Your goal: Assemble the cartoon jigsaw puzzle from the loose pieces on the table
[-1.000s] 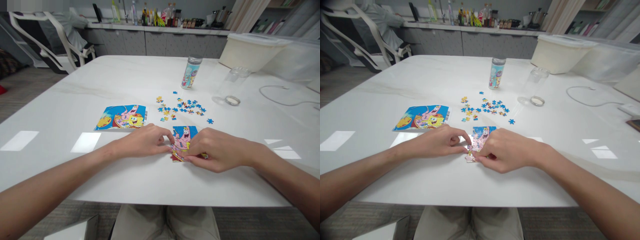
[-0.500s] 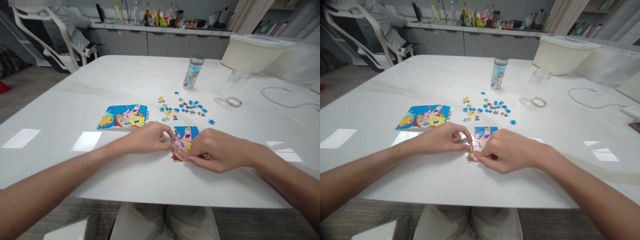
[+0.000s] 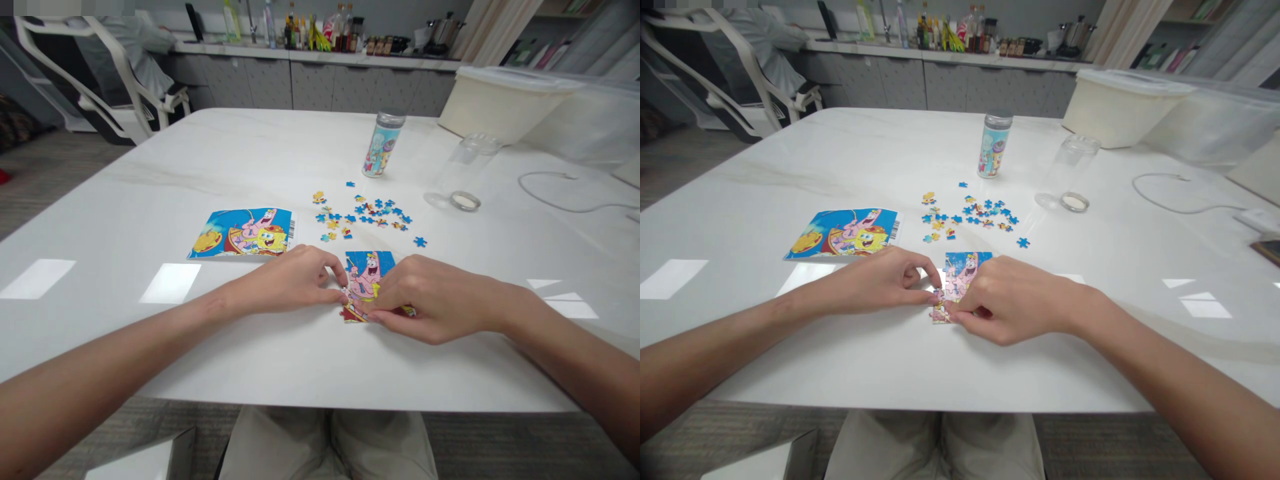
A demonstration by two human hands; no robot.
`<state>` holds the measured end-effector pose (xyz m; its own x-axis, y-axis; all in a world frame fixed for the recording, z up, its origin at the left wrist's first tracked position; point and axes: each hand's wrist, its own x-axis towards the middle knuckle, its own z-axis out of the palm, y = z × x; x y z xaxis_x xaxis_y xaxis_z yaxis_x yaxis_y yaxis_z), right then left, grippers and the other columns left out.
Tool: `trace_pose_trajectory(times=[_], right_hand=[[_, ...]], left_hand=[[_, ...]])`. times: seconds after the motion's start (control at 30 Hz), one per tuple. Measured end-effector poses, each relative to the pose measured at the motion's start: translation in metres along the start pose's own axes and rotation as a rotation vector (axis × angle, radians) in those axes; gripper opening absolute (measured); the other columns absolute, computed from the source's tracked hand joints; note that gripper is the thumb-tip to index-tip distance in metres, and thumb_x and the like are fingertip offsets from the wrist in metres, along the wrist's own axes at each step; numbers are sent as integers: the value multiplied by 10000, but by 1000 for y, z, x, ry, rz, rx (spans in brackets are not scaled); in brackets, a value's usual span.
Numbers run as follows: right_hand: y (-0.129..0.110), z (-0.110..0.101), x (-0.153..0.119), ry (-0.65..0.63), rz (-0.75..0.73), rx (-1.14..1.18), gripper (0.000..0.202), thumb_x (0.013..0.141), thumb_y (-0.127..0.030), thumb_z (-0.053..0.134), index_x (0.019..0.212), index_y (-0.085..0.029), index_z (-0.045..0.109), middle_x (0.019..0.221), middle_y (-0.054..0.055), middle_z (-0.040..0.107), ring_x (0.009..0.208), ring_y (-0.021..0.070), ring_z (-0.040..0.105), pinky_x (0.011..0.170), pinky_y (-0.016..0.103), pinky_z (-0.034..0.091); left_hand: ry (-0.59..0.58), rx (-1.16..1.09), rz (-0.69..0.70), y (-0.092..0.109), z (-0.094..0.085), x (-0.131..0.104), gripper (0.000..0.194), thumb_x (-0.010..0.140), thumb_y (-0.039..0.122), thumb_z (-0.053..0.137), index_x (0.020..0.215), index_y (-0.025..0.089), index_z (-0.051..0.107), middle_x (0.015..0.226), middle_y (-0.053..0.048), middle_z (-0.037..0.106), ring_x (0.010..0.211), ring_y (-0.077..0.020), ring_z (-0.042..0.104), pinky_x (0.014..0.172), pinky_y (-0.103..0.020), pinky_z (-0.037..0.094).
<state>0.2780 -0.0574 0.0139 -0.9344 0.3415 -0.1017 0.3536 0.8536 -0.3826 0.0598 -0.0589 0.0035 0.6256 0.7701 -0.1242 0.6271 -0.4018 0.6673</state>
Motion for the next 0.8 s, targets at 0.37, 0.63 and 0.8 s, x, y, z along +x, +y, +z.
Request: trace_pose_trajectory(times=[0.37,0.63,0.8], right_hand=[[2,1,1,-9,-10,9,432,933,-270,390,535,-162,519,447,-21,443,426,77,238,487,253,201],[1,0,0,-29,-4,-9,406,944,-293,375,615,-169,579,470,-12,481,417,80,287,490,259,219],[0,0,0,-27,-17,-8,327,918,-241,414,672,-175,619,491,-11,512,430,87,347,496,252,243]], left_hand=[[-130,-300,-105,-7,-1,4,219,764,325,654,884,142,650,438,119,279,416,-59,231,425,-212,160],[-125,-392,-155,-6,-2,5,144,746,267,664,795,132,660,420,115,295,397,-46,220,413,-220,152],[-162,-506,-174,-4,-6,3,120,739,253,683,762,141,646,410,123,292,388,-38,190,409,-217,137]])
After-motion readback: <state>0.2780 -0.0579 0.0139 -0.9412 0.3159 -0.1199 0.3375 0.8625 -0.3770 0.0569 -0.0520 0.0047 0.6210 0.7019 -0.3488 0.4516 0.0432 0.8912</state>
